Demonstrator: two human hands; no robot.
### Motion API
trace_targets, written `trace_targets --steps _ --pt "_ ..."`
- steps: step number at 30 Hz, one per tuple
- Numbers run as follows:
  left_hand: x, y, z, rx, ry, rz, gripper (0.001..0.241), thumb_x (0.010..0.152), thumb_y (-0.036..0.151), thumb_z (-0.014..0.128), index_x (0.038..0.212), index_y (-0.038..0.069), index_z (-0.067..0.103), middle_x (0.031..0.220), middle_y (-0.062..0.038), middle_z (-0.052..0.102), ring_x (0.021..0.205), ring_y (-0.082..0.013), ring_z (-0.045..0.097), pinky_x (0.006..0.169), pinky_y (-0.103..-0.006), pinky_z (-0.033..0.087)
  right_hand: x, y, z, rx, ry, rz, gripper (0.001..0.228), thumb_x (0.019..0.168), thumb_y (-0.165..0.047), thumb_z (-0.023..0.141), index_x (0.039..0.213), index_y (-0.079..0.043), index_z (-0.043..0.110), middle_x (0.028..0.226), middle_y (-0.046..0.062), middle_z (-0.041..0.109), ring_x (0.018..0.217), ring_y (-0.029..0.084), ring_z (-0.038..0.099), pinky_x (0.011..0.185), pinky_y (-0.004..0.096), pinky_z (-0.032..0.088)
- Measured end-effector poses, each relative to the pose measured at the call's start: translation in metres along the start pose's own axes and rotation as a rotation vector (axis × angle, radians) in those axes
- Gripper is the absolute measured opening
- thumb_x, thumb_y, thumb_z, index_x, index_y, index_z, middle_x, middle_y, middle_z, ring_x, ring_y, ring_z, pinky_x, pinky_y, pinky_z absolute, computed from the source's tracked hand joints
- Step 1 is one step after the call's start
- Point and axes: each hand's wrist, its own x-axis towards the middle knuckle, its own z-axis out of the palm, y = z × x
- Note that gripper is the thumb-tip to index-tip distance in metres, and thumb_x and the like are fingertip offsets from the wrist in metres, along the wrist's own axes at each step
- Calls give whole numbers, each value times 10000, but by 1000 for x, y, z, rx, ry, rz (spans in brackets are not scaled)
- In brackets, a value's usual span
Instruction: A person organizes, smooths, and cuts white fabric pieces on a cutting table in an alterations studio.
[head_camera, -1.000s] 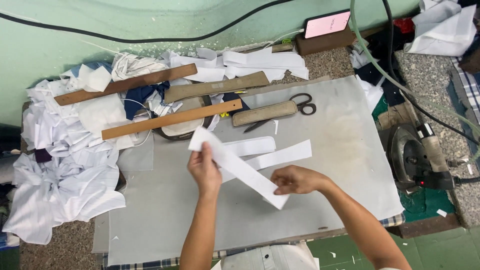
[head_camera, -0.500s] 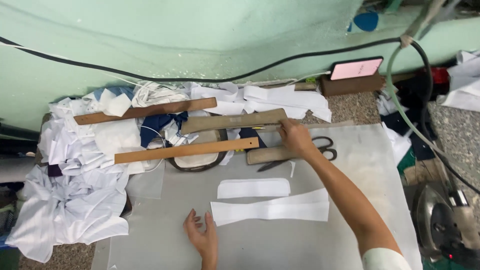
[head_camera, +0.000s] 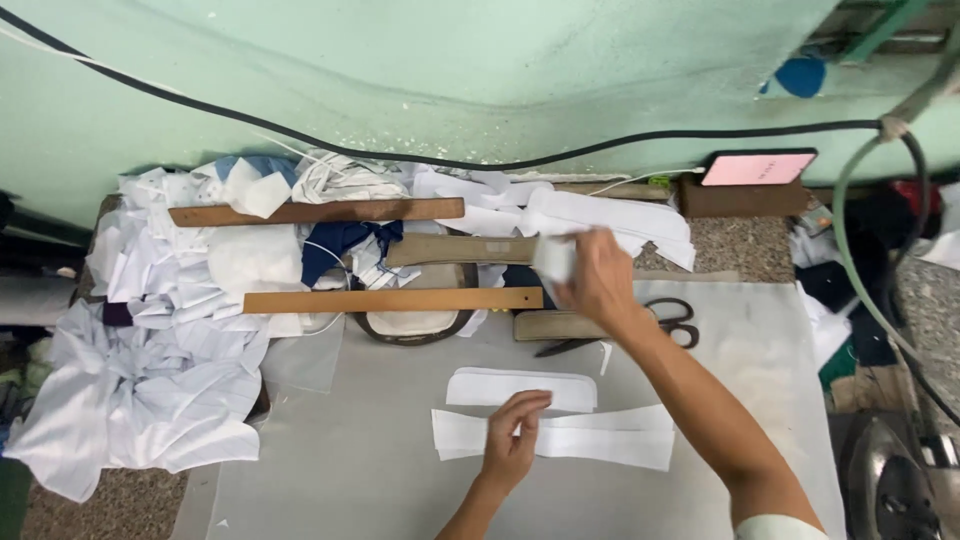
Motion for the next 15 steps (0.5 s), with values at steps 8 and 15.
trace_targets --steps 8,15 --pt "-39 4 -5 -898 299 -374 571 997 407 566 1400 7 499 1409 -259 539 1292 -434 531 1112 -540 427 -217 -58 -100 183 -475 -275 794 829 -712 697 1307 -97 542 943 92 652 674 327 637 525 440 474" --pt "-108 -28 -66 -315 664 -750 369 907 293 734 1102 -19 755 1021 -103 761 907 -223 711 686 -391 604 -284 -7 -50 331 -686 105 270 956 -411 676 919 -152 740 755 29 764 678 240 697 640 356 510"
